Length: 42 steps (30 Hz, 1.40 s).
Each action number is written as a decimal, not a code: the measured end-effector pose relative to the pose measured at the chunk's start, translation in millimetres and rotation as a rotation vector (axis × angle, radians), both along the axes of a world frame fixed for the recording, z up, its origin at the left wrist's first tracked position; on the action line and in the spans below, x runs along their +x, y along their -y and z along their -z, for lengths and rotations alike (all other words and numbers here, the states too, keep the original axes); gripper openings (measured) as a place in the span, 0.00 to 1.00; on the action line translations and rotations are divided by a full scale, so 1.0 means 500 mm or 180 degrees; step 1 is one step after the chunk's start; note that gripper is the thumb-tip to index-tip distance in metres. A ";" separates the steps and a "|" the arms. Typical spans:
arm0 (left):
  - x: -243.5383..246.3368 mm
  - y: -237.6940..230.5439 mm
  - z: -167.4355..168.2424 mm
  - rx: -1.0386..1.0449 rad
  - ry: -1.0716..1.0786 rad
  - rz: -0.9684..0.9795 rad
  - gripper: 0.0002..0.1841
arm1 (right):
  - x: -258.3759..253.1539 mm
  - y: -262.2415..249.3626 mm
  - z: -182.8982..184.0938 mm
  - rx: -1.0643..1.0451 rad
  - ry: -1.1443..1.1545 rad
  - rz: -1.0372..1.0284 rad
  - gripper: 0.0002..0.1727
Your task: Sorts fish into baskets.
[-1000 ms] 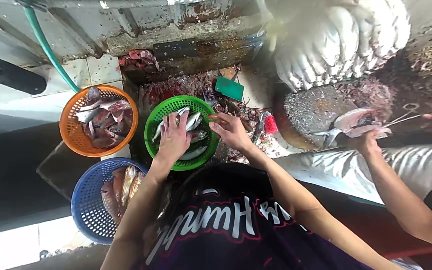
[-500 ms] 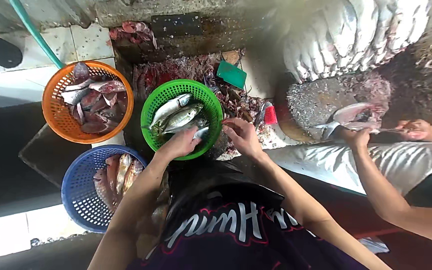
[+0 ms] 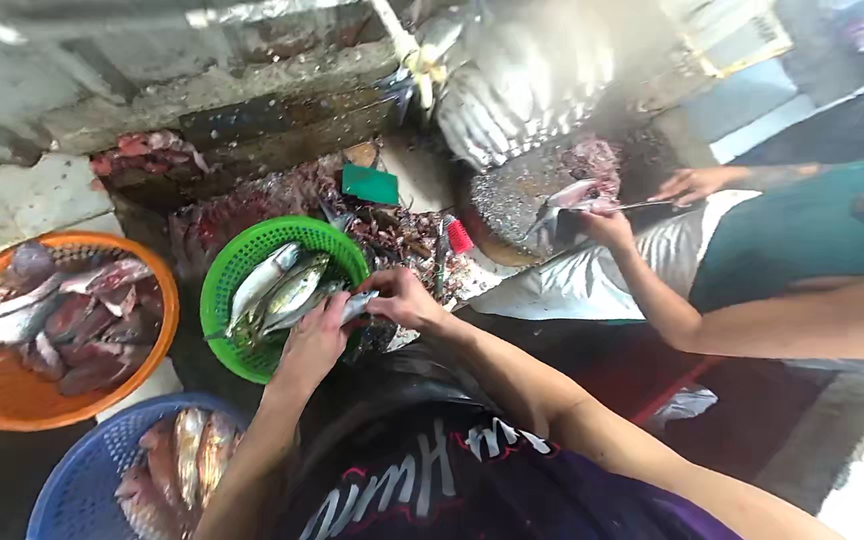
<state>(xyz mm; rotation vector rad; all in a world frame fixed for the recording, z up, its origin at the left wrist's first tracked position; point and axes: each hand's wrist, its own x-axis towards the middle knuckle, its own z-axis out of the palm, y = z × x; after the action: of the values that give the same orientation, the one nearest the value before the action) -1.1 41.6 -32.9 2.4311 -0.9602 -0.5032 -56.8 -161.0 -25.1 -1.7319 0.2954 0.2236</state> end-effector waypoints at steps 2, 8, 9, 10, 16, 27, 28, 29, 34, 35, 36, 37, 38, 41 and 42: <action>0.000 0.002 -0.001 0.0048 0.0023 -0.0013 0.24 | 0.007 0.002 -0.001 -0.0426 -0.0052 -0.0133 0.13; -0.004 0.019 -0.020 0.0359 -0.0081 -0.0264 0.25 | 0.028 -0.001 0.004 -0.1195 0.0185 -0.0151 0.13; -0.003 0.020 -0.022 0.0319 -0.0118 -0.0331 0.25 | 0.032 -0.001 0.003 -0.1209 0.0223 -0.0142 0.15; -0.005 0.021 -0.023 0.0232 -0.0117 -0.0409 0.25 | 0.037 0.000 0.001 -0.1240 0.0265 -0.0175 0.16; -0.027 0.022 -0.033 0.0424 -0.0118 -0.0646 0.25 | 0.052 0.000 -0.004 -0.1220 0.0321 -0.0660 0.21; -0.041 0.037 -0.047 -0.0257 -0.0752 -0.1091 0.24 | 0.045 0.018 0.045 -0.1084 0.1868 -0.0191 0.14; -0.041 0.039 -0.049 -0.0258 -0.0780 -0.1130 0.24 | 0.043 0.014 0.049 -0.1113 0.2042 -0.0165 0.11; -0.041 0.040 -0.054 -0.0224 -0.0813 -0.1177 0.24 | 0.041 0.007 0.056 -0.1147 0.2232 -0.0127 0.08; -0.054 0.065 -0.107 -0.0058 -0.1145 -0.1443 0.23 | 0.031 -0.008 0.058 -0.1534 0.2272 -0.0106 0.16; -0.055 0.066 -0.111 -0.0069 -0.1137 -0.1425 0.23 | 0.031 -0.007 0.057 -0.1531 0.2233 -0.0125 0.16; -0.052 0.067 -0.112 -0.0029 -0.1040 -0.1350 0.24 | 0.031 -0.006 0.051 -0.1477 0.2195 -0.0135 0.16; -0.045 0.066 -0.106 0.0022 -0.0867 -0.1236 0.25 | 0.031 -0.005 0.044 -0.1426 0.2147 -0.0136 0.16; -0.035 0.063 -0.095 0.0053 -0.0707 -0.1109 0.27 | 0.031 -0.003 0.037 -0.1390 0.2096 -0.0145 0.17; -0.010 0.050 -0.060 0.0182 -0.0482 -0.0928 0.28 | 0.028 -0.004 0.022 -0.1540 0.1903 -0.0378 0.19; -0.008 0.047 -0.057 0.0217 -0.0454 -0.0946 0.26 | 0.028 -0.005 0.017 -0.1694 0.1790 -0.0522 0.20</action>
<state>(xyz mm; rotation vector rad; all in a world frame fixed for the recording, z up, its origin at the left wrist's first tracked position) -4.9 18.0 -4.2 2.5011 -0.5187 -0.5991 -42.7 -158.5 -33.4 -2.2600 -0.2241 -0.2514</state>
